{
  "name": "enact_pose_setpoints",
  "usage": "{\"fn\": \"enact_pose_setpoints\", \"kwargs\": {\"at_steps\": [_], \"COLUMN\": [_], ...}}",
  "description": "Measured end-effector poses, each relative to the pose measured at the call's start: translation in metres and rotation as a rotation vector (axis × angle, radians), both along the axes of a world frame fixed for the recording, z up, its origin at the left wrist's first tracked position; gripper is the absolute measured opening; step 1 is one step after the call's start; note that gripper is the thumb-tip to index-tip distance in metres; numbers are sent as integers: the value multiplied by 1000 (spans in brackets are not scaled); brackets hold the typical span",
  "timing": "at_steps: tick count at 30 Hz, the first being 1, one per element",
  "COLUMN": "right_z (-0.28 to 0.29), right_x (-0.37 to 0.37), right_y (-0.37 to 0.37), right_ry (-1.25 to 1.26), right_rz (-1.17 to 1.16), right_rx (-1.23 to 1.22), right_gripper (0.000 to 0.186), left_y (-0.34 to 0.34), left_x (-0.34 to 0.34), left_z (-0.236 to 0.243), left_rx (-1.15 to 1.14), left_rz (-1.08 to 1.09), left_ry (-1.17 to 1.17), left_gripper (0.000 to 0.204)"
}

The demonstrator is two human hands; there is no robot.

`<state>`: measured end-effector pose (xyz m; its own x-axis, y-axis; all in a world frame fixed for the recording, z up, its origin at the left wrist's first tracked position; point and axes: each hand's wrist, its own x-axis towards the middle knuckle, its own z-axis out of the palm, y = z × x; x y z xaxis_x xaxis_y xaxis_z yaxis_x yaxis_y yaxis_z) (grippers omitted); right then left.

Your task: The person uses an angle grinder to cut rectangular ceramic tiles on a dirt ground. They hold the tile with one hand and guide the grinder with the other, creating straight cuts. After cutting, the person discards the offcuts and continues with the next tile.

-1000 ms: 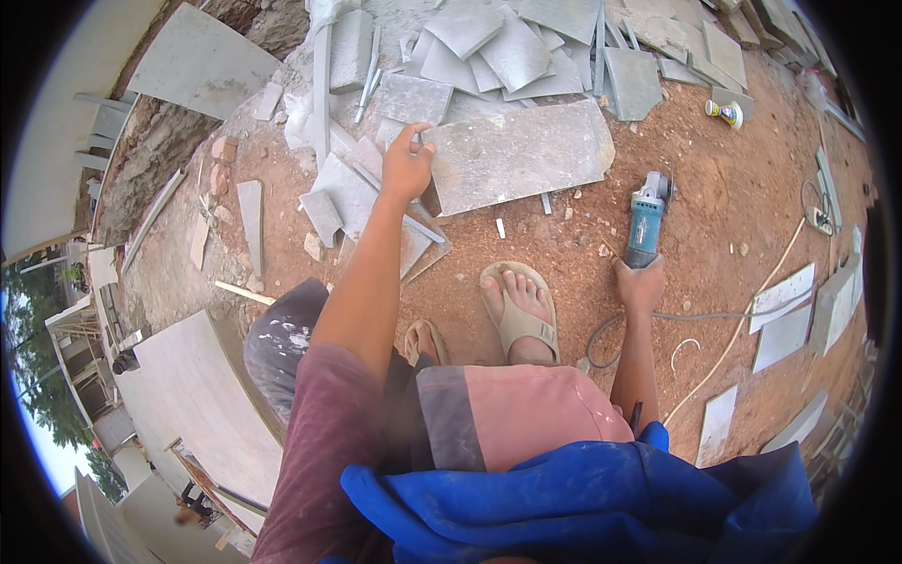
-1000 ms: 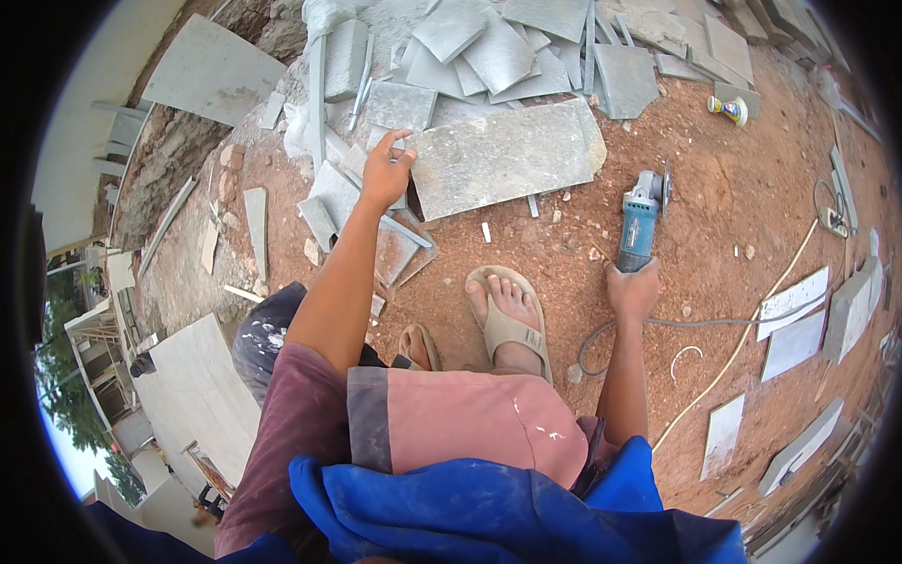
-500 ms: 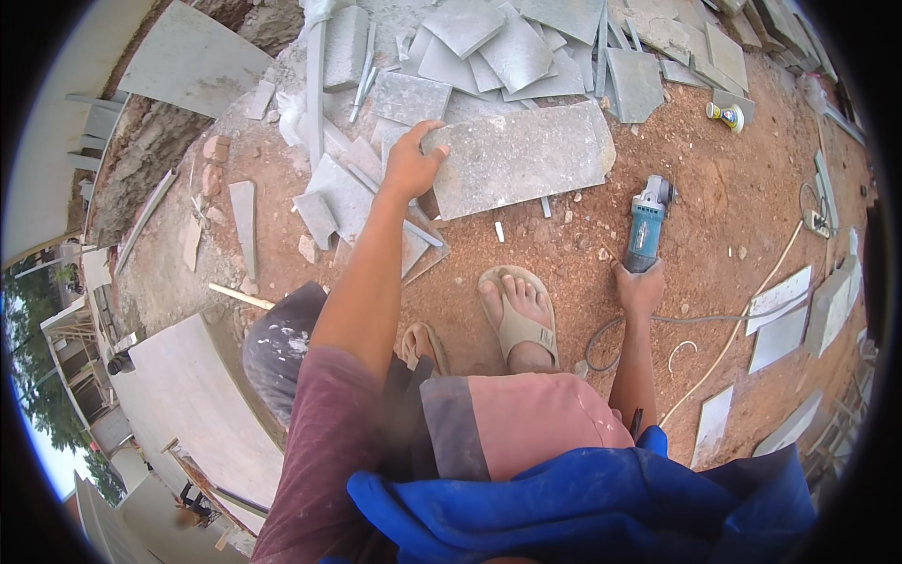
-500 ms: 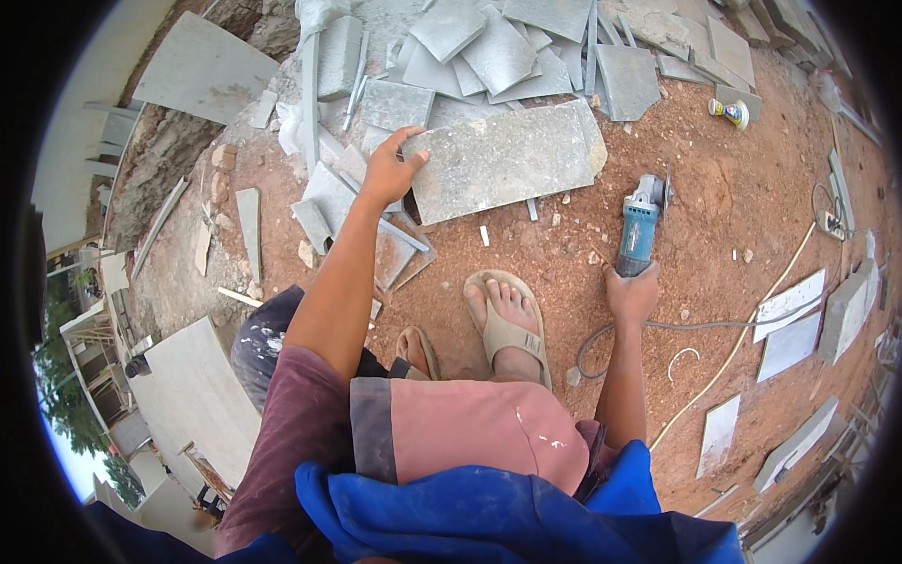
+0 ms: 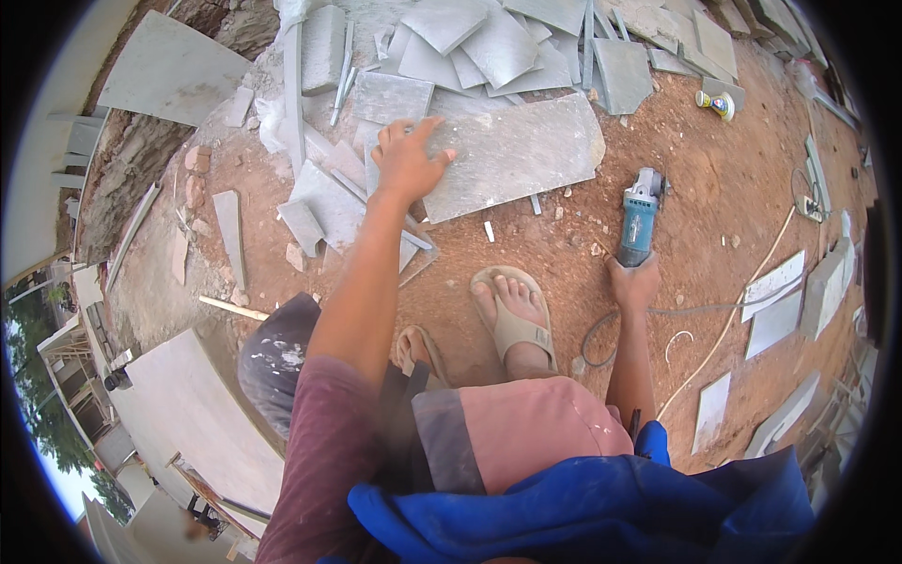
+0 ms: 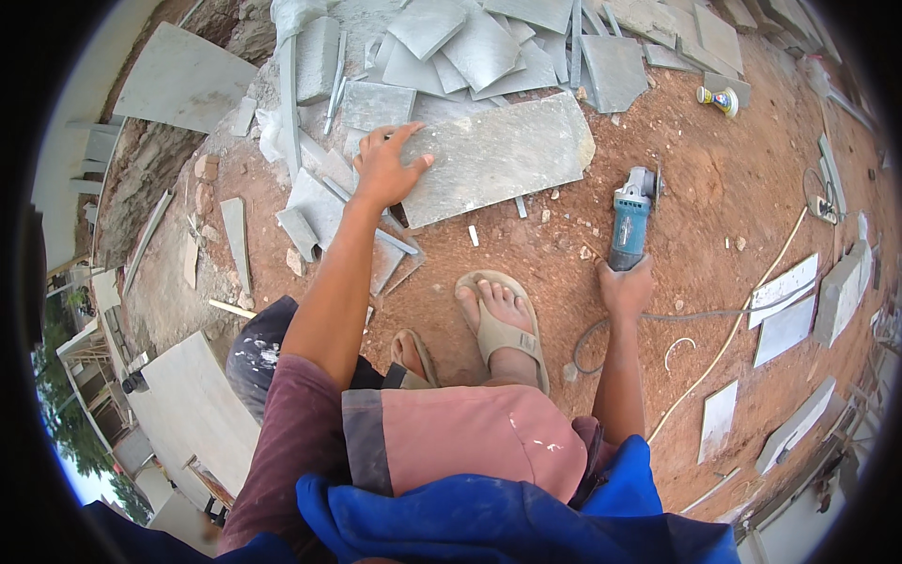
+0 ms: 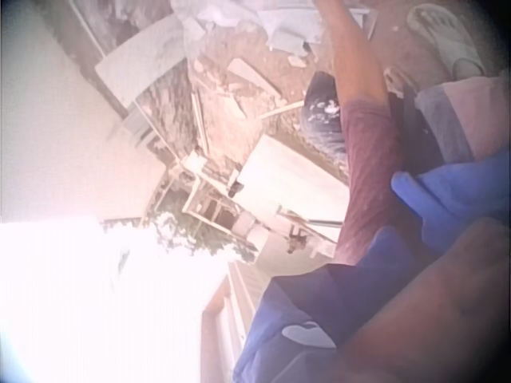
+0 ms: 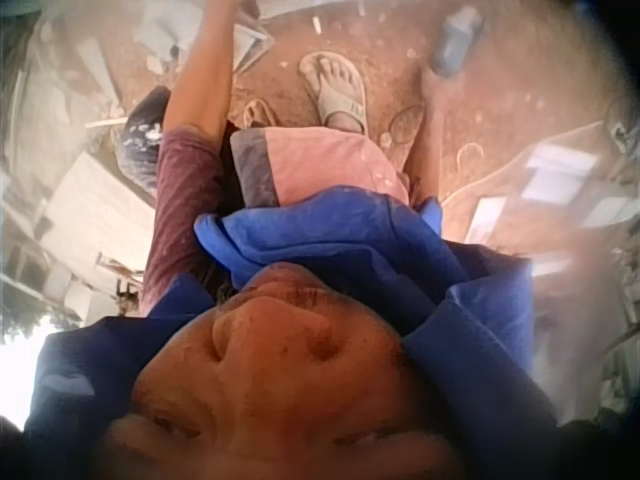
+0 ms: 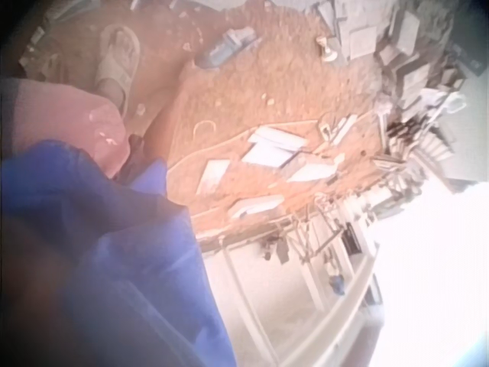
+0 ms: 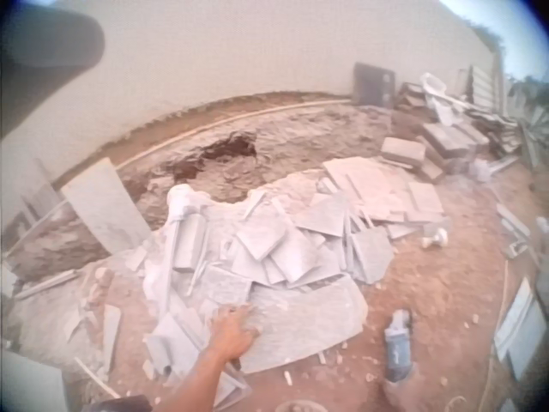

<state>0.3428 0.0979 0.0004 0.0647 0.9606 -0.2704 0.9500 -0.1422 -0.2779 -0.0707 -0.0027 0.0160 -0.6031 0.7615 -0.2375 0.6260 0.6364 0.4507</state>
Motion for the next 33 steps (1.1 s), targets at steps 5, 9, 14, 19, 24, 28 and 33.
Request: {"fn": "enact_pose_setpoints", "kwargs": {"at_steps": [5, 9, 14, 19, 24, 28, 33], "right_z": [-2, -5, -4, -6, 4, -3, -1], "right_x": [2, 2, 2, 4, -3, 4, 1], "right_y": [0, 1, 0, 0, -1, -1, 0], "right_ry": [26, 41, 46, 8, -6, 31, 30], "right_rz": [-1, -7, -9, -16, -20, -14, -20], "right_rx": [17, 9, 23, 7, 1, 15, 18], "right_gripper": [67, 66, 65, 65, 64, 63, 61], "left_y": [1, -1, -1, -1, -6, -7, -9], "left_x": [1, 1, 2, 4, 3, 5, 10], "left_z": [-1, -6, -4, -2, -10, -9, -10], "left_rx": [8, 25, 27, 33, 86, 117, 113], "left_rz": [-9, -7, -17, -6, 7, -19, -14], "left_ry": [-5, -1, -3, 0, 15, 19, 161], "left_gripper": [61, 61, 63, 63, 64, 65, 66]}}
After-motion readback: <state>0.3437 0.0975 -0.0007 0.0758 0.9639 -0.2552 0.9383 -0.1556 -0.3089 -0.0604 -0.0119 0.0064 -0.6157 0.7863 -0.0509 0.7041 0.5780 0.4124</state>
